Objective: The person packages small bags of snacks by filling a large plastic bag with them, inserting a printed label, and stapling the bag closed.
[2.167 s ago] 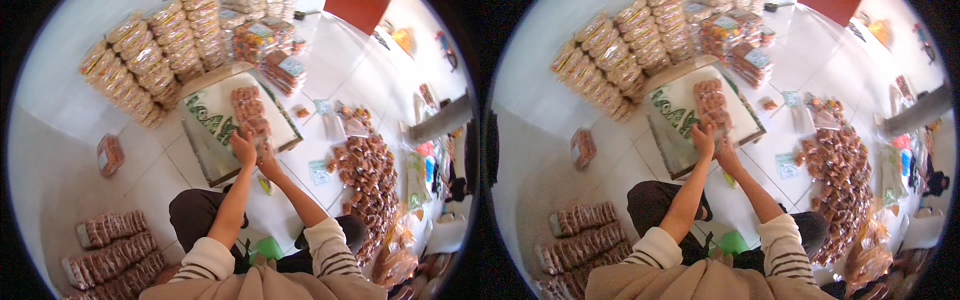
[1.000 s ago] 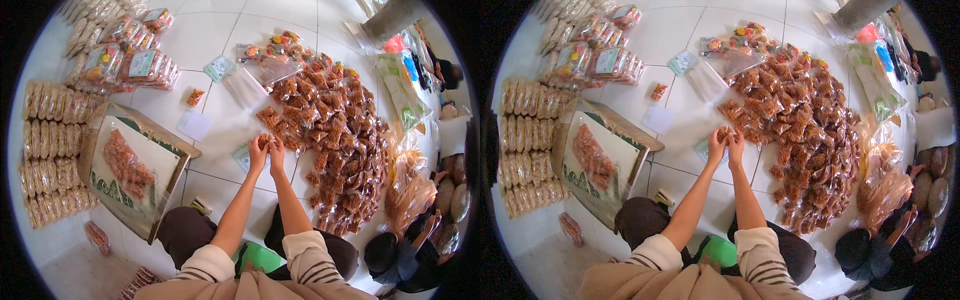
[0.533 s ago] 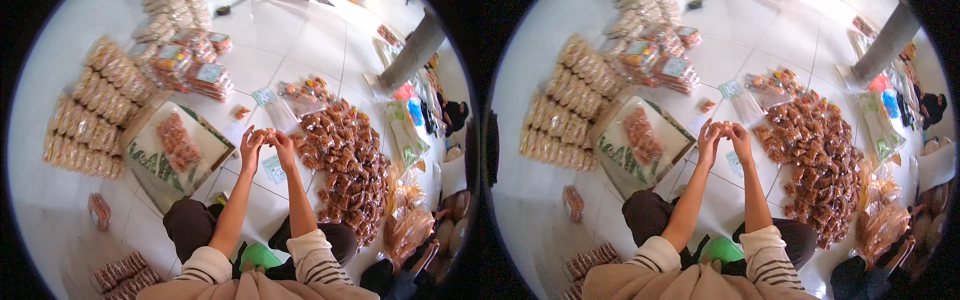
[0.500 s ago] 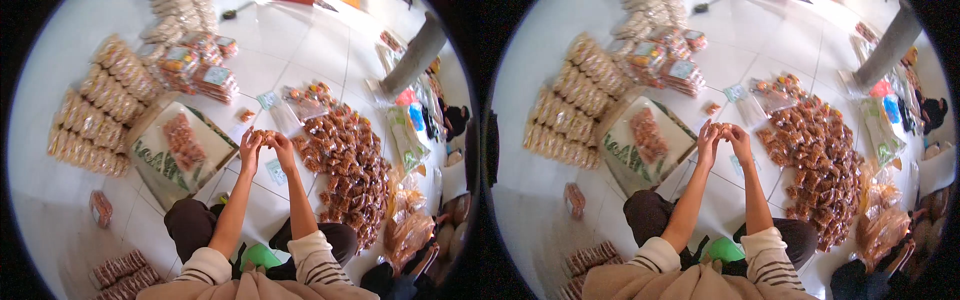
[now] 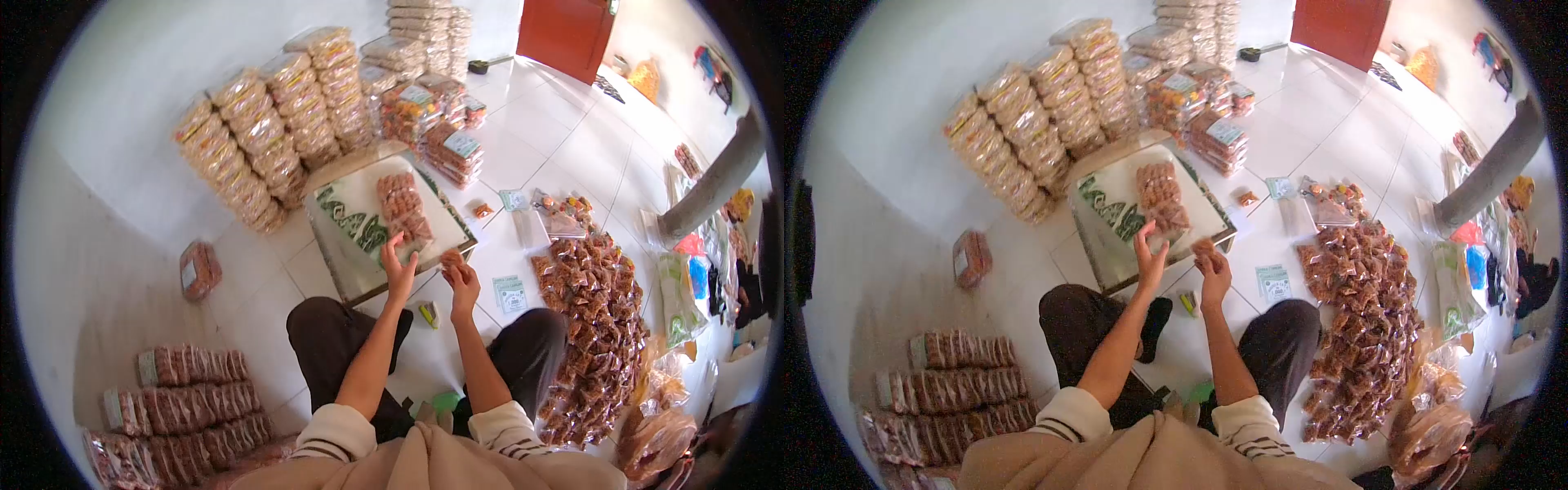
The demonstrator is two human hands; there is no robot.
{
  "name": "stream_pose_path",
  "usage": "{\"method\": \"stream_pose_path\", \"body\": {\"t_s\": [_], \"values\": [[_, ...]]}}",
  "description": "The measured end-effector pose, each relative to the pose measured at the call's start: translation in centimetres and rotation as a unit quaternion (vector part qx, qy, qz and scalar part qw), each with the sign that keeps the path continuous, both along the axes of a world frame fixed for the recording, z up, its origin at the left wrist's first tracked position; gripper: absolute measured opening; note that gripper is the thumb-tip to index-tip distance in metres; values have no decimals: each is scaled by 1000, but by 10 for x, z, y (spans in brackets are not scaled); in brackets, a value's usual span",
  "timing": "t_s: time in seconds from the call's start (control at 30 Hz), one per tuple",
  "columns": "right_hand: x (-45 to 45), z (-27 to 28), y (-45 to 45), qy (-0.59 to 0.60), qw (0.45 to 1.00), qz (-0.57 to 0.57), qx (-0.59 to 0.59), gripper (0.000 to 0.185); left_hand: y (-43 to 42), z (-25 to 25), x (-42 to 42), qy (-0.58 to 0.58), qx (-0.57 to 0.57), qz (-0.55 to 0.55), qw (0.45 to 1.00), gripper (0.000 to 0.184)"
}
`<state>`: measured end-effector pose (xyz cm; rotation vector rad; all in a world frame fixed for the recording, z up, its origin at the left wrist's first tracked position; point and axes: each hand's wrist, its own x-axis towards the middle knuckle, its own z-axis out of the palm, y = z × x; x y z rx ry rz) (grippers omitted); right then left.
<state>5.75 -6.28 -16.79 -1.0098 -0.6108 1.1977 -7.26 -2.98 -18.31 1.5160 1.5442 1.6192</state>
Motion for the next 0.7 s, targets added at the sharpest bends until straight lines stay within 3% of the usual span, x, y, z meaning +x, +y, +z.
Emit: {"method": "stream_pose_path", "body": {"t_s": [0.03, 0.07, 0.1, 0.13, 0.2, 0.23, 0.3, 0.4, 0.47, 0.53, 0.63, 0.7], "values": [[-6, -18, -8, 83, 992, -86, -45, 16, -7, -10, -8, -6, -7, 8, 1000, 55], [-10, -35, -13, 139, 977, -123, -109, 12, -13, -19, -14, 68, 0, 17, 998, 58], [-12, -54, -20, 133, 978, -117, -114, 12, -16, -29, -19, 143, 8, 24, 989, 60], [-15, -68, -24, 140, 974, -83, -160, 11, -20, -36, -18, 147, -69, 15, 987, 70], [-23, -86, -29, 143, 957, -45, -247, 12, -27, -40, -19, 203, -76, 4, 976, 74], [-31, -76, -29, 140, 957, -43, -250, 12, -28, -38, -20, 261, -82, -13, 962, 79], [-43, -64, -30, 148, 967, -10, -208, 18, -21, -35, -21, 267, -62, -12, 962, 78], [-46, -59, -24, 135, 973, 23, -185, 24, -3, -32, -18, 248, -33, -18, 968, 67], [-51, -53, -14, 124, 976, 23, -180, 24, 8, -25, -13, 262, -22, -18, 965, 46], [-55, -57, 0, 147, 987, 15, -65, 22, 21, -32, -5, 252, -5, -5, 968, 41], [-51, -73, 27, 87, 994, 47, -41, 23, 22, -35, 10, 219, -4, -8, 976, 38], [-52, -82, 44, 99, 991, 38, -86, 27, 18, -33, 11, 198, -23, -20, 980, 38]]}}
